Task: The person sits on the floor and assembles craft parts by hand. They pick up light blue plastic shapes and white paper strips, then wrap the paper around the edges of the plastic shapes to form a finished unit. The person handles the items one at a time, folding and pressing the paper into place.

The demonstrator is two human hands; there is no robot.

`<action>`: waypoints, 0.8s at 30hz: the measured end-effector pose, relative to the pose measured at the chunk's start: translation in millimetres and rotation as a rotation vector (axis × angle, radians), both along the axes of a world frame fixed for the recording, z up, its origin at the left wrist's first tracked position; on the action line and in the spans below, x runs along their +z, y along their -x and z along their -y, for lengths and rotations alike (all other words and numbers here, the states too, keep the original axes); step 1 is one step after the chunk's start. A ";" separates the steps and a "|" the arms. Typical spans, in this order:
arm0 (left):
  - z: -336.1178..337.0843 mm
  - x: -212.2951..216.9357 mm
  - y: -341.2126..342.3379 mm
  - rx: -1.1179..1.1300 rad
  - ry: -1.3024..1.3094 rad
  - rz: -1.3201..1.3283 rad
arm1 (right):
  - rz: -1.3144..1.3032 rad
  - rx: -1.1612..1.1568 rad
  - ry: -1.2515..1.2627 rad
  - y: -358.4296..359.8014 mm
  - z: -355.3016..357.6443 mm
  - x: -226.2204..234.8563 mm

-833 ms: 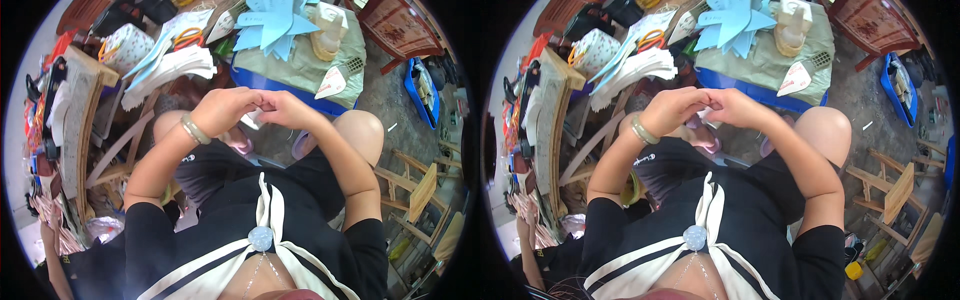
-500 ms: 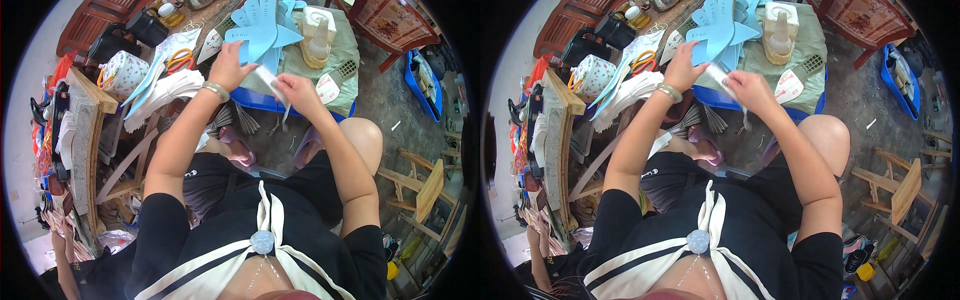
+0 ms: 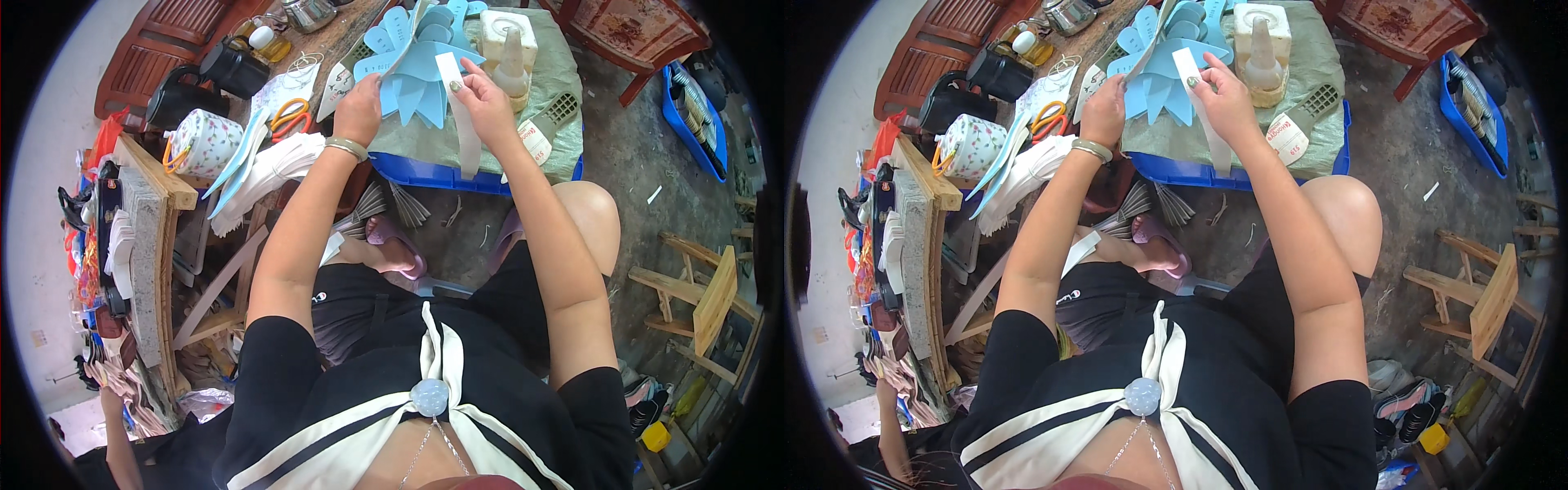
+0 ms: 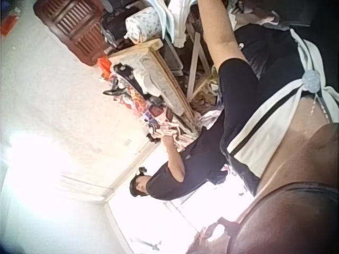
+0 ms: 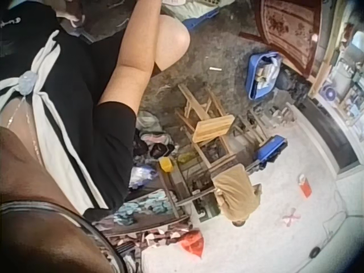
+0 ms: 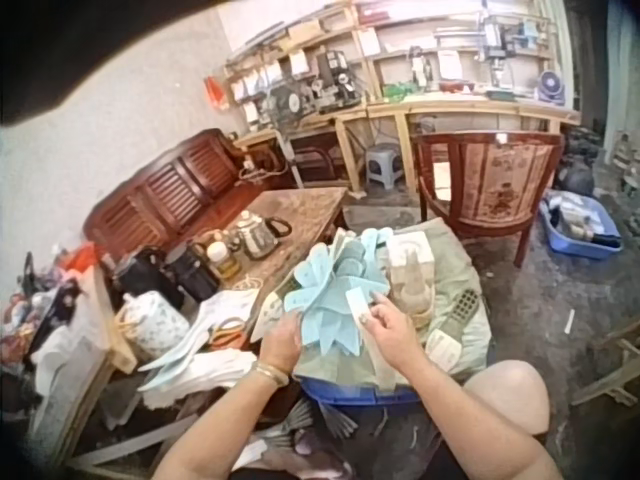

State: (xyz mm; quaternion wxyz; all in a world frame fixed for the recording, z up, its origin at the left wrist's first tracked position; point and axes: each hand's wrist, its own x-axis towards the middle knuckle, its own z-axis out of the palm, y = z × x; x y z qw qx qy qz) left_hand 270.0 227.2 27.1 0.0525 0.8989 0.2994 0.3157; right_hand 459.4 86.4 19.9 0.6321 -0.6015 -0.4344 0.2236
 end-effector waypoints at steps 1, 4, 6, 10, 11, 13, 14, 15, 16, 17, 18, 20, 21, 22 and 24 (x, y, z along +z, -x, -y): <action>-1.9 1.6 -0.7 0.058 0.083 0.038 | -0.012 0.000 -0.005 1.6 0.6 1.5; -5.5 6.9 -2.8 0.149 0.333 0.184 | 0.045 -0.029 -0.005 3.1 -0.2 4.2; -7.3 5.0 -2.7 0.096 0.499 0.329 | 0.036 -0.010 0.017 3.6 -1.8 3.7; -15.0 -3.3 3.9 0.089 0.439 0.337 | 0.137 -0.003 -0.023 14.5 -4.5 0.9; -13.9 -4.5 5.6 0.077 0.424 0.305 | 0.251 0.061 -0.002 19.0 -5.2 0.4; -9.3 -3.9 8.2 0.070 0.327 0.217 | 0.471 0.187 0.042 33.5 -6.6 5.3; -7.3 -3.6 9.3 0.075 0.243 0.162 | 0.650 0.176 -0.078 41.0 -15.3 -1.1; -7.9 -0.3 10.2 0.081 0.154 0.107 | 0.792 0.153 -0.052 44.7 -27.1 -5.1; -9.4 2.0 10.0 0.085 0.076 0.070 | 0.934 0.126 -0.019 46.0 -38.8 -8.8; -11.5 4.7 10.4 0.089 -0.002 0.034 | 1.076 0.098 0.015 45.9 -48.9 -12.6; -13.9 7.2 10.0 0.094 -0.079 0.002 | 1.102 0.086 0.049 44.6 -56.7 -13.9; -18.2 12.6 9.7 0.055 -0.135 -0.006 | 1.152 0.061 0.117 41.3 -68.4 -17.2; -18.7 16.0 10.6 0.040 -0.160 -0.011 | 1.176 0.056 0.137 42.1 -70.3 -17.4; -20.5 20.3 10.9 0.036 -0.199 -0.022 | 1.201 0.050 0.157 42.7 -71.8 -17.5; -23.5 31.7 9.3 0.024 -0.274 -0.044 | 1.251 0.046 0.181 43.4 -74.1 -16.1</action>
